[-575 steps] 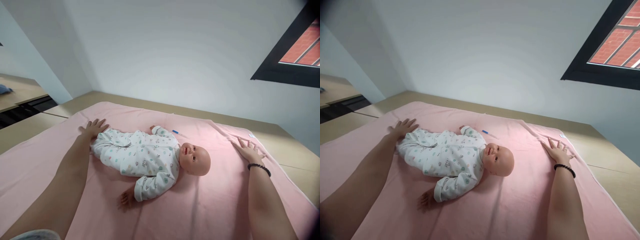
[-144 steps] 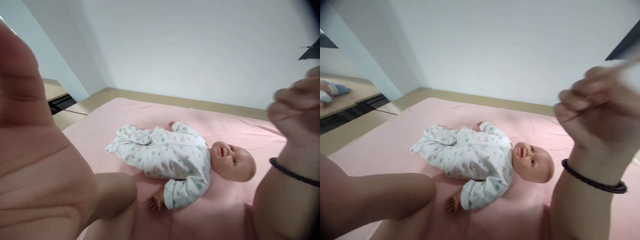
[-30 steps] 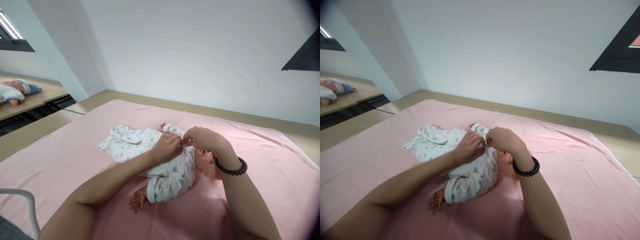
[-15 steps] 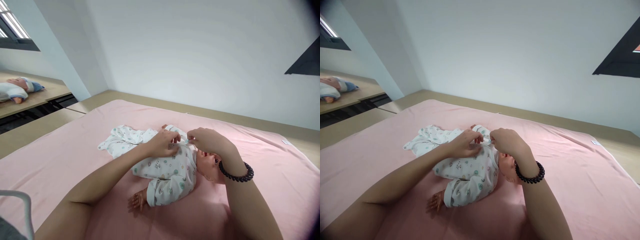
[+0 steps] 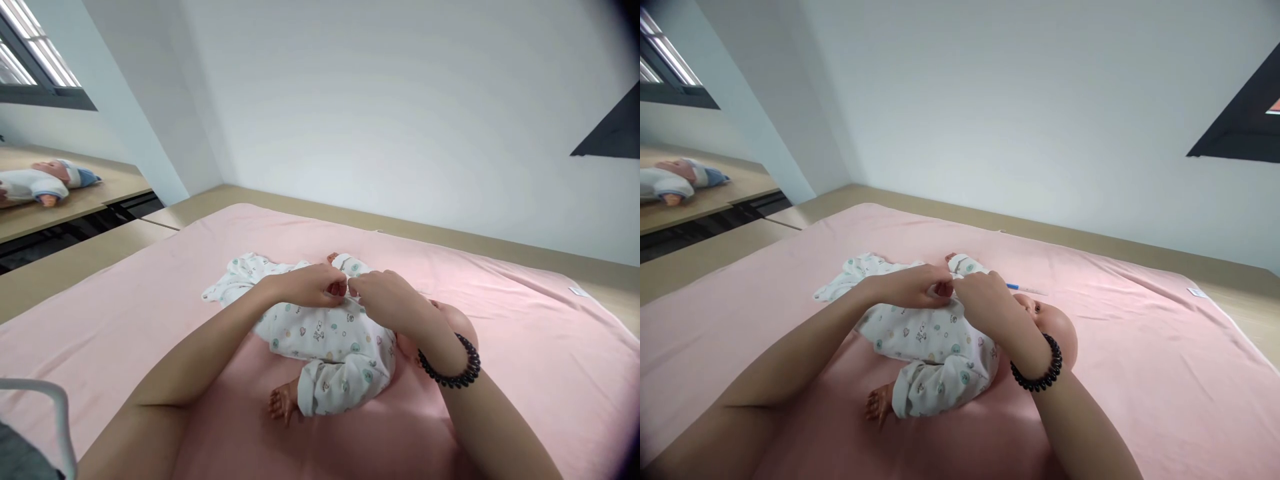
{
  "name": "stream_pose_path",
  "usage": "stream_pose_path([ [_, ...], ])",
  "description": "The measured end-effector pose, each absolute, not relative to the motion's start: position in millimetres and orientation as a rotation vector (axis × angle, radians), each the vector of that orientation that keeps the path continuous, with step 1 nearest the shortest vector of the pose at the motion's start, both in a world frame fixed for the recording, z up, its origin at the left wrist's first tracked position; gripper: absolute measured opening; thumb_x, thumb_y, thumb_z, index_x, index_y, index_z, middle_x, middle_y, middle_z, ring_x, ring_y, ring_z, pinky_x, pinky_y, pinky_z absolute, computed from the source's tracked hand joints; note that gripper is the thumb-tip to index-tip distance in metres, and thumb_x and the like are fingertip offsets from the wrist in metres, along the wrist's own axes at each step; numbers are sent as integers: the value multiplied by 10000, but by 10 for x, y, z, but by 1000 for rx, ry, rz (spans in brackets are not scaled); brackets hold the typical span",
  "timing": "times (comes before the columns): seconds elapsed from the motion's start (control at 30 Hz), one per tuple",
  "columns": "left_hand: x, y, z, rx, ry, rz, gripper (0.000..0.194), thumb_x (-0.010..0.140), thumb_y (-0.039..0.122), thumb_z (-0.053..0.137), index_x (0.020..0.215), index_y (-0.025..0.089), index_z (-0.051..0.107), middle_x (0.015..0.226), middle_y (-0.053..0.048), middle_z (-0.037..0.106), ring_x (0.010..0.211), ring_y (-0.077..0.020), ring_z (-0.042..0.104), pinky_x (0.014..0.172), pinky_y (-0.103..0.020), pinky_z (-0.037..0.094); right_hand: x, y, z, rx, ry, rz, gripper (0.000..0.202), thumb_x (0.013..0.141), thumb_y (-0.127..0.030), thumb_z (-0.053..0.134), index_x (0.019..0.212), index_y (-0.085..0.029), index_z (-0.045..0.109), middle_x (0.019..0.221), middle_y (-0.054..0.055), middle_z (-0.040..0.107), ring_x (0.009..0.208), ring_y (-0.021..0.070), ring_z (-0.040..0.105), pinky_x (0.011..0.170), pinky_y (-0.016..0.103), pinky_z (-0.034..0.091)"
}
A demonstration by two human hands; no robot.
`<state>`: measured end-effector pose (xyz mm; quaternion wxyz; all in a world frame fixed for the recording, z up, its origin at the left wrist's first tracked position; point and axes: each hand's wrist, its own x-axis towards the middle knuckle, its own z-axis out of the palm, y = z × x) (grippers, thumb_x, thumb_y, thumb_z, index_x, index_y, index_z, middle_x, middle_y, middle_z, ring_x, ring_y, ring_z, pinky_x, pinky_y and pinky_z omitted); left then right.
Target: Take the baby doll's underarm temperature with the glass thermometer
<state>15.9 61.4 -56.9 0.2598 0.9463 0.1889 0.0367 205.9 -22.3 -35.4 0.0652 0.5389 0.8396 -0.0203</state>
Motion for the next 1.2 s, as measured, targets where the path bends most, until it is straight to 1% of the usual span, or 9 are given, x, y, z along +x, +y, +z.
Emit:
stream_pose_path([
  [0.13, 194, 612, -569, 2645, 455, 116, 126, 864, 159, 578, 759, 181, 511, 701, 29, 561, 651, -125, 507, 647, -276, 389, 2024, -167, -415, 1651, 2536, -88, 143, 872, -100, 535, 776, -194, 585, 732, 20, 631, 593, 143, 472, 566, 305, 240],
  [0.23, 160, 637, -538, 2697, 416, 186, 93, 846, 137, 584, 773, 180, 547, 703, 36, 573, 664, -124, 517, 727, -290, 406, 2027, -142, -414, 1665, 2572, -129, 197, 909, -148, 525, 719, -202, 536, 677, 1, 587, 557, 129, 407, 553, 305, 232],
  [0.4, 101, 653, -500, 2822, 457, 348, 48, 841, 166, 613, 801, 191, 617, 772, 33, 661, 716, -123, 563, 876, -324, 391, 2032, -134, -394, 1722, 2632, -191, 274, 931, -160, 480, 661, -196, 453, 623, -11, 539, 531, 116, 337, 536, 300, 226],
  [0.5, 115, 636, -522, 3018, 407, 455, 106, 839, 140, 591, 748, 193, 597, 783, 30, 699, 732, -124, 590, 928, -353, 364, 2016, -141, -385, 1772, 2647, -161, 308, 923, -194, 466, 622, -197, 400, 569, -18, 477, 503, 117, 291, 517, 303, 212],
  [0.6, 125, 625, -546, 3229, 317, 553, 148, 865, 116, 555, 745, 197, 584, 815, 11, 721, 775, -139, 612, 963, -374, 363, 1999, -146, -379, 1874, 2669, -121, 298, 851, -189, 498, 590, -197, 357, 537, -21, 415, 490, 118, 253, 504, 307, 199],
  [0.73, 80, 596, -497, 3318, 149, 562, 206, 883, 86, 542, 718, 206, 572, 740, 30, 691, 827, -144, 624, 979, -363, 375, 2009, -133, -380, 1959, 2688, -244, 243, 773, -189, 532, 579, -194, 385, 547, -19, 451, 506, 117, 291, 507, 301, 210],
  [0.87, 52, 528, -427, 3407, 110, 559, 248, 884, 50, 536, 692, 206, 558, 661, 39, 629, 825, -144, 599, 969, -353, 392, 2038, -102, -380, 2002, 2713, -443, 205, 783, -197, 525, 596, -201, 441, 581, -23, 507, 535, 121, 365, 530, 293, 241],
  [1.07, 87, 496, -436, 3520, 141, 416, 369, 943, -9, 427, 672, 212, 542, 678, 4, 592, 819, -160, 547, 958, -358, 403, 2073, -89, -343, 2008, 2695, -604, 273, 784, -148, 491, 565, -199, 335, 548, -31, 427, 558, 131, 352, 538, 297, 243],
  [1.2, 110, 523, -490, 3512, 92, 463, 383, 986, 20, 416, 697, 224, 562, 704, 0, 587, 790, -167, 496, 977, -350, 410, 2092, -82, -338, 1985, 2693, -638, 263, 815, -130, 462, 584, -205, 361, 603, -22, 479, 599, 138, 407, 562, 293, 269],
])
